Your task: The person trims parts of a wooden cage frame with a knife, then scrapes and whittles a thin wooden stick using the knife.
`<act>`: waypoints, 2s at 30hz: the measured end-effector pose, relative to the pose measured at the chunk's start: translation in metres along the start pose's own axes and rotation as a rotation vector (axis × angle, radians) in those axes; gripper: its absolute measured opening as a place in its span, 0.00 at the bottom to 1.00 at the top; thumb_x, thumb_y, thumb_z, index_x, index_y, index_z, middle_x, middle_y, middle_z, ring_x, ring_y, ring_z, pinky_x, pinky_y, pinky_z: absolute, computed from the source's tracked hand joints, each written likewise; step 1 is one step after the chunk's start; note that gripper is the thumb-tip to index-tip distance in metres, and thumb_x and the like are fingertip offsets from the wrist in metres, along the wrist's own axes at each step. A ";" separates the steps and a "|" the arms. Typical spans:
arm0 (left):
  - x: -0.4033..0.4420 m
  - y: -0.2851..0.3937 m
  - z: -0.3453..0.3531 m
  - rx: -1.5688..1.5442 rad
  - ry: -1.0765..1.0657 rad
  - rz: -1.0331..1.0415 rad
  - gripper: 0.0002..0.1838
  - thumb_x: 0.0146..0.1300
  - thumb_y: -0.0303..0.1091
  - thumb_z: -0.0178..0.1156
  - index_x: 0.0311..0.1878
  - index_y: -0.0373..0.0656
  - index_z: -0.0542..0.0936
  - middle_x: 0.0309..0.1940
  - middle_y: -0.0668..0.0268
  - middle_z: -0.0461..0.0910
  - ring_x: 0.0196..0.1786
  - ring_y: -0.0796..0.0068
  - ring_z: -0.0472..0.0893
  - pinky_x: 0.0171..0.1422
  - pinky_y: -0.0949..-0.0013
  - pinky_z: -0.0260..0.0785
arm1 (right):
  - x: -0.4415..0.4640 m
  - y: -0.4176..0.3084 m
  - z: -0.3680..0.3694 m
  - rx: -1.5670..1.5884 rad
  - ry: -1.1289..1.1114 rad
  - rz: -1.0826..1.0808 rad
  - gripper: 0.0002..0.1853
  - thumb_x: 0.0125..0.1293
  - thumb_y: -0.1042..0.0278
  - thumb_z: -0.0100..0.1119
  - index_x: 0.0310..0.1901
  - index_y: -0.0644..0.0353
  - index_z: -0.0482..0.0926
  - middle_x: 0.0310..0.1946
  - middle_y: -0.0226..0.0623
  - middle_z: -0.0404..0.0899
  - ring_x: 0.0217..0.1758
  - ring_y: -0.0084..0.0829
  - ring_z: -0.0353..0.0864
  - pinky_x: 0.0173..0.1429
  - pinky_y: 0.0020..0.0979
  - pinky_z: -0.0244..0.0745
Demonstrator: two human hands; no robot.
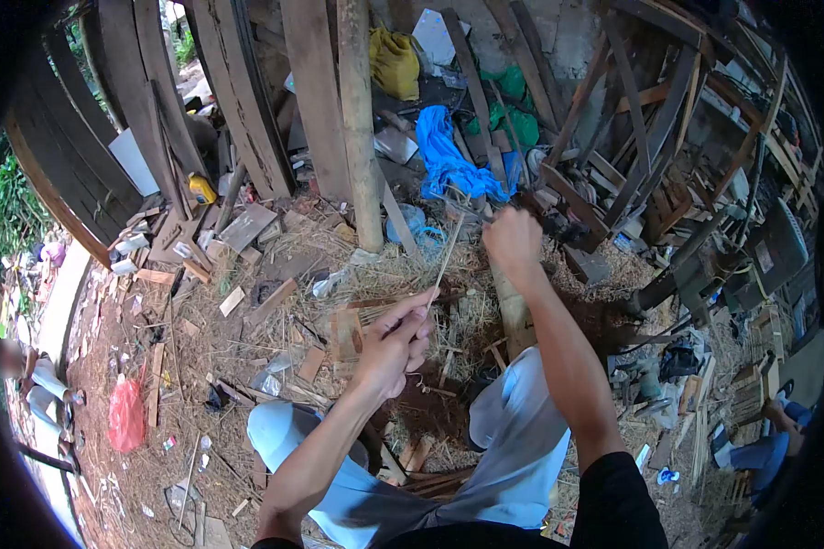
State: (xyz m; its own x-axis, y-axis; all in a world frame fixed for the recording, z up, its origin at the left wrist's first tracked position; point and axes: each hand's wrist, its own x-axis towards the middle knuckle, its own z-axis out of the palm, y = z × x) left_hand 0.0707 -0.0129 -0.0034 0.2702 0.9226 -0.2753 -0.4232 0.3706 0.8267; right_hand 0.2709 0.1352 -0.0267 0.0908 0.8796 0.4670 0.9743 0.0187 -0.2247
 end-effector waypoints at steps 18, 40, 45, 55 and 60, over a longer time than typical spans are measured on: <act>0.013 0.001 -0.014 -0.103 0.082 0.131 0.18 0.68 0.34 0.51 0.60 0.47 0.69 0.24 0.77 0.62 0.19 0.90 0.55 0.17 0.83 0.44 | -0.061 -0.081 -0.018 0.185 -0.117 -0.418 0.09 0.52 0.65 0.53 0.24 0.57 0.82 0.19 0.47 0.79 0.23 0.46 0.81 0.29 0.43 0.77; -0.003 0.000 -0.004 0.041 0.008 -0.004 0.15 0.68 0.32 0.50 0.57 0.48 0.72 0.24 0.76 0.61 0.19 0.89 0.55 0.19 0.83 0.44 | 0.005 -0.007 0.006 0.007 -0.002 -0.026 0.09 0.51 0.67 0.54 0.25 0.61 0.82 0.25 0.51 0.80 0.29 0.48 0.82 0.38 0.44 0.78; 0.002 -0.004 -0.005 0.214 0.142 0.109 0.15 0.68 0.32 0.51 0.57 0.46 0.74 0.24 0.75 0.63 0.21 0.91 0.60 0.19 0.83 0.48 | -0.016 -0.026 0.008 0.224 -0.155 0.008 0.10 0.49 0.63 0.60 0.26 0.62 0.82 0.25 0.51 0.80 0.31 0.48 0.82 0.39 0.43 0.78; 0.010 -0.020 -0.018 0.617 0.289 0.563 0.14 0.68 0.33 0.53 0.53 0.38 0.77 0.33 0.70 0.77 0.32 0.86 0.69 0.38 0.79 0.64 | -0.028 -0.053 -0.009 0.126 -0.052 -0.276 0.09 0.52 0.67 0.54 0.23 0.57 0.83 0.20 0.47 0.79 0.23 0.46 0.81 0.31 0.41 0.76; 0.007 -0.017 -0.013 0.682 0.289 0.559 0.14 0.67 0.31 0.52 0.54 0.38 0.76 0.40 0.63 0.82 0.41 0.84 0.74 0.46 0.77 0.67 | -0.001 -0.022 0.016 0.057 -0.058 -0.107 0.09 0.51 0.66 0.56 0.24 0.63 0.81 0.23 0.52 0.79 0.29 0.48 0.82 0.35 0.40 0.77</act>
State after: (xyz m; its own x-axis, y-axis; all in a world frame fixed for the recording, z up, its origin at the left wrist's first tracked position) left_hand 0.0682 -0.0117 -0.0258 -0.0843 0.9730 0.2150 0.1984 -0.1951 0.9605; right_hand 0.2463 0.1410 -0.0358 -0.0269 0.8971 0.4411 0.9644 0.1394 -0.2248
